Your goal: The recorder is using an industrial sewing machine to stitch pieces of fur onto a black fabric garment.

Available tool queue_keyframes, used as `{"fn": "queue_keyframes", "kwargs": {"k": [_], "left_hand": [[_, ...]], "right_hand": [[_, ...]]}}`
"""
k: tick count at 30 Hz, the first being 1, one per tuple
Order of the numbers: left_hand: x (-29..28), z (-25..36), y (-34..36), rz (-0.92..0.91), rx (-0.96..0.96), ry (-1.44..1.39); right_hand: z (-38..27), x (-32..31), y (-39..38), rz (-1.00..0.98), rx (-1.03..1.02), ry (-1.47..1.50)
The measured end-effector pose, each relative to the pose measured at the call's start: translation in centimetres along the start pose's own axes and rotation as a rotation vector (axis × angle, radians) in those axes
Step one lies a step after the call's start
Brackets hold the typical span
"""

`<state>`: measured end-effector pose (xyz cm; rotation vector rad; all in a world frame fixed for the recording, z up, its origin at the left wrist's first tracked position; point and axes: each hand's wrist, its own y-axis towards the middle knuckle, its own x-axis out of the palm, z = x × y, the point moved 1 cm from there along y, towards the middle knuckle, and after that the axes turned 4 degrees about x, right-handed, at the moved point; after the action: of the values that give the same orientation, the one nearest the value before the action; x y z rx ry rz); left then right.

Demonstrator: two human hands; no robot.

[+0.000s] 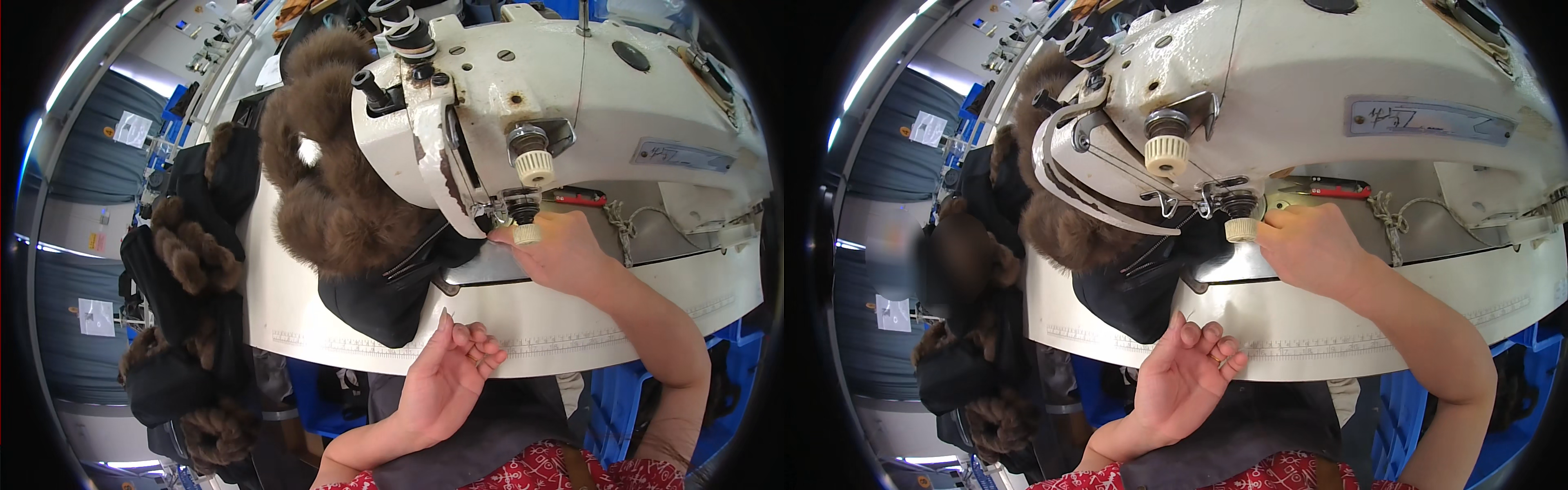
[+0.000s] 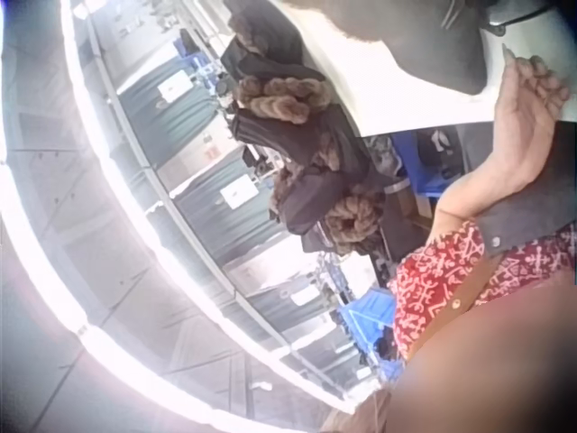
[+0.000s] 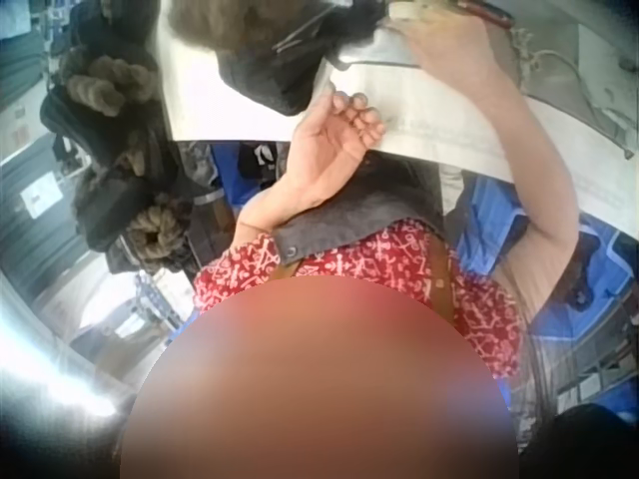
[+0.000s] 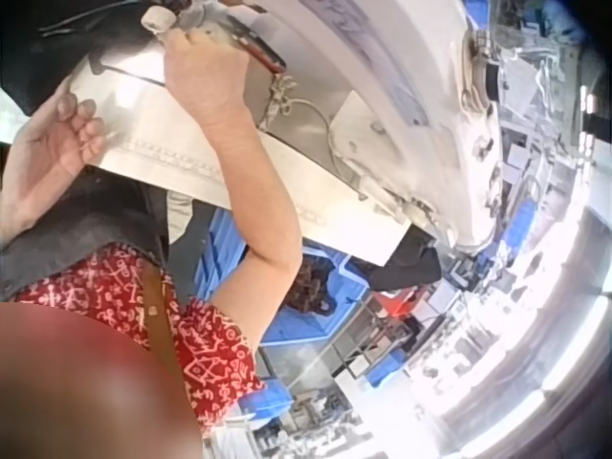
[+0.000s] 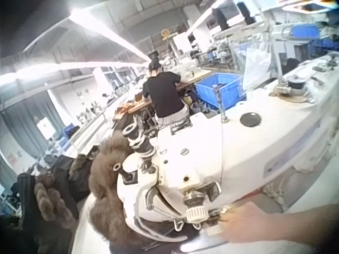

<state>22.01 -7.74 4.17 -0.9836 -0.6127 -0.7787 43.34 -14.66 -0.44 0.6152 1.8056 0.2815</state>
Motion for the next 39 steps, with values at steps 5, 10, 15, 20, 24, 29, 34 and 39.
{"fn": "queue_keyframes", "kwargs": {"k": [5,10,15,20,24,29,34,39], "left_hand": [[1.0,0.2,-0.5,-0.065,0.195,0.372],[6.1,3.8,-4.3,-0.818,0.904,2.097],[8.3,2.0,-3.9,-0.918,1.486,1.706],[10.5,2.5,-4.0,-1.461,0.828,2.014],[11.7,1.3,-3.6,-1.460,1.081,1.858],[10.9,4.4,-3.6,-1.055,0.782,1.693],[8.1,5.7,-3.5,-1.502,1.037,1.693],[8.3,2.1,-0.9,-0.902,0.066,1.500]], "right_hand": [[0.3,-0.1,-0.4,0.002,0.001,-0.050],[-0.1,0.3,0.1,-0.054,0.000,-0.064],[-0.5,-0.3,-0.1,0.019,-0.031,-0.061],[-0.4,0.2,-0.7,-0.059,-0.033,-0.083],[-2.8,-0.6,-0.8,-0.106,0.080,-0.012],[-3.1,0.1,-0.8,-0.145,0.064,-0.013],[-2.8,0.3,-0.4,0.018,-0.108,-0.057],[-2.5,1.4,-0.6,0.085,-0.106,-0.054]]}}
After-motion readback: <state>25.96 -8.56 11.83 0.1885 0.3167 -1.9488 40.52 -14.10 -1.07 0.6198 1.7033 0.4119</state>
